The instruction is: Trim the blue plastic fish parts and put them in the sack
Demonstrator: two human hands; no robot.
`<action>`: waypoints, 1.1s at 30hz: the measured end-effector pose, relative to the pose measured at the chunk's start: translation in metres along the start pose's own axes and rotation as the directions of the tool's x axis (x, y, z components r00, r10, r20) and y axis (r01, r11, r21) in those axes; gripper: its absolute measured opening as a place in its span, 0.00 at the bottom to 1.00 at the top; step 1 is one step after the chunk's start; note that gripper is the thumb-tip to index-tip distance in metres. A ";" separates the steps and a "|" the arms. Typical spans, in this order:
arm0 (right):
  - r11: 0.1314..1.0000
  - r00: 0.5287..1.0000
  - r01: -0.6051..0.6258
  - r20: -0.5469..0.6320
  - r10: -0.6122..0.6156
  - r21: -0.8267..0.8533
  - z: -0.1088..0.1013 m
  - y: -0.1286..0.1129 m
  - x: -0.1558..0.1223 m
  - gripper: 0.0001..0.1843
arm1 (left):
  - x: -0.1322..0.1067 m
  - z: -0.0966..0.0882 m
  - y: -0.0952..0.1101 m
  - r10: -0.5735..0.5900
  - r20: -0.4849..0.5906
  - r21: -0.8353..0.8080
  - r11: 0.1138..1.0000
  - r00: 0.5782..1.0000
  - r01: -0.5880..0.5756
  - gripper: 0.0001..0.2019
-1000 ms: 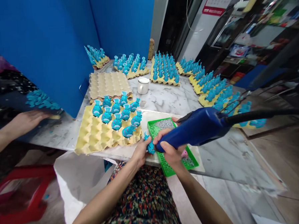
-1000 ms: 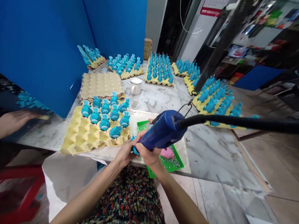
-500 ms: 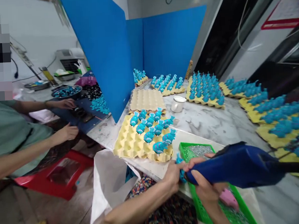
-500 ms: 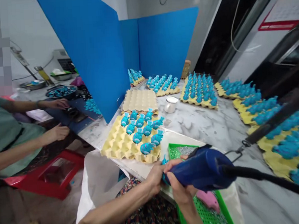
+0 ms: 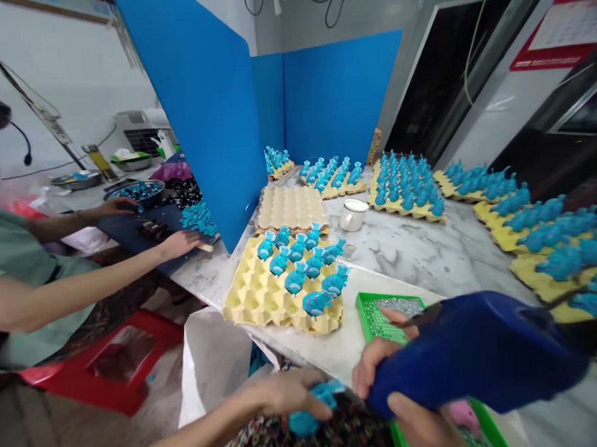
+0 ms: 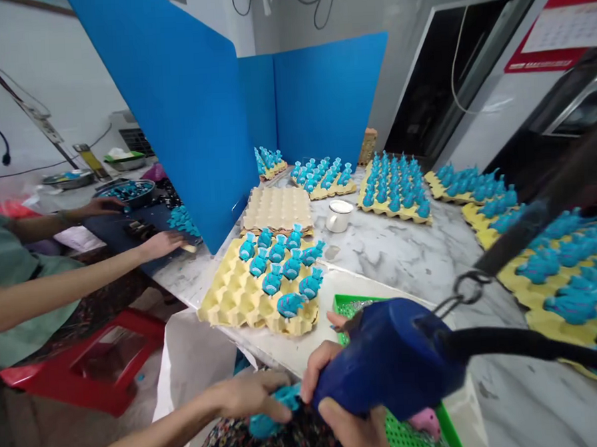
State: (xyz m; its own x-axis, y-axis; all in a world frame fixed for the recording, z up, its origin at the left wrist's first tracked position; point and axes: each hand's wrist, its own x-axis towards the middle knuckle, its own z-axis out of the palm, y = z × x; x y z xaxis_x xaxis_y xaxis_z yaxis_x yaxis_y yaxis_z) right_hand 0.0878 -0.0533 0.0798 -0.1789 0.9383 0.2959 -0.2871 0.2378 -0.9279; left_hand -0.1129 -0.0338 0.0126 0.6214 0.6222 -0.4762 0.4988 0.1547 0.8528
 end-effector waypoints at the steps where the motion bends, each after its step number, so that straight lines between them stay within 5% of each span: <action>1: 1.000 0.999 -0.001 -0.054 0.001 -0.001 -0.003 -0.003 -0.001 0.30 | -0.017 -0.011 -0.007 -0.097 -0.048 0.132 0.986 0.994 0.103 0.18; 4: 0.998 0.979 0.021 -0.203 -0.033 -0.058 -0.017 -0.005 0.002 0.38 | -0.060 -0.038 -0.021 -0.156 -0.303 0.348 0.900 0.940 0.261 0.21; 7: 0.994 0.948 0.036 -0.310 -0.067 -0.103 -0.033 -0.003 0.009 0.38 | -0.074 -0.053 -0.012 0.032 -0.436 0.400 0.902 0.899 0.162 0.17; 11: 0.988 0.914 0.070 -0.388 -0.119 -0.138 -0.044 0.002 0.021 0.38 | -0.036 -0.045 0.025 0.251 -0.578 0.462 0.885 0.776 0.057 0.14; 14: 0.985 0.895 0.083 -0.424 -0.140 -0.150 -0.046 0.003 0.027 0.36 | 0.007 -0.033 0.048 0.299 -0.647 0.553 0.817 0.701 0.162 0.24; 18: 0.987 0.876 0.066 -0.465 -0.127 -0.144 -0.052 0.004 0.035 0.30 | 0.044 -0.028 0.061 0.189 -0.666 0.612 0.691 0.722 0.384 0.23; 24: 0.971 0.873 0.083 -0.454 -0.179 -0.224 -0.076 0.020 0.052 0.13 | 0.059 -0.035 0.057 0.222 -0.683 0.654 0.611 0.696 0.447 0.19; 27: 0.958 0.865 0.082 -0.457 -0.205 -0.274 -0.085 0.030 0.058 0.11 | 0.053 -0.040 0.057 0.262 -0.689 0.614 0.707 0.676 0.351 0.16; 30: 0.950 0.849 0.061 -0.484 -0.210 -0.305 -0.092 0.037 0.058 0.11 | 0.039 -0.044 0.060 0.305 -0.707 0.470 0.877 0.638 0.101 0.14; 31: 0.949 0.846 0.053 -0.491 -0.208 -0.311 -0.093 0.039 0.057 0.11 | 0.034 -0.043 0.062 0.297 -0.703 0.383 0.924 0.647 -0.009 0.13; 33: 0.948 0.849 0.040 -0.489 -0.199 -0.316 -0.096 0.041 0.055 0.11 | 0.027 -0.040 0.066 0.254 -0.633 0.128 0.966 0.731 -0.224 0.14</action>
State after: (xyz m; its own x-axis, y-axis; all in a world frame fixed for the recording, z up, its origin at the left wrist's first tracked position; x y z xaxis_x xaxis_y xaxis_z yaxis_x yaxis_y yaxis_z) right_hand 0.1561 0.0318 0.0359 0.3658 0.8720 0.3253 0.0183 0.3428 -0.9392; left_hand -0.0871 0.0244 0.0650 0.1984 0.9801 0.0036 0.4202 -0.0883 0.9031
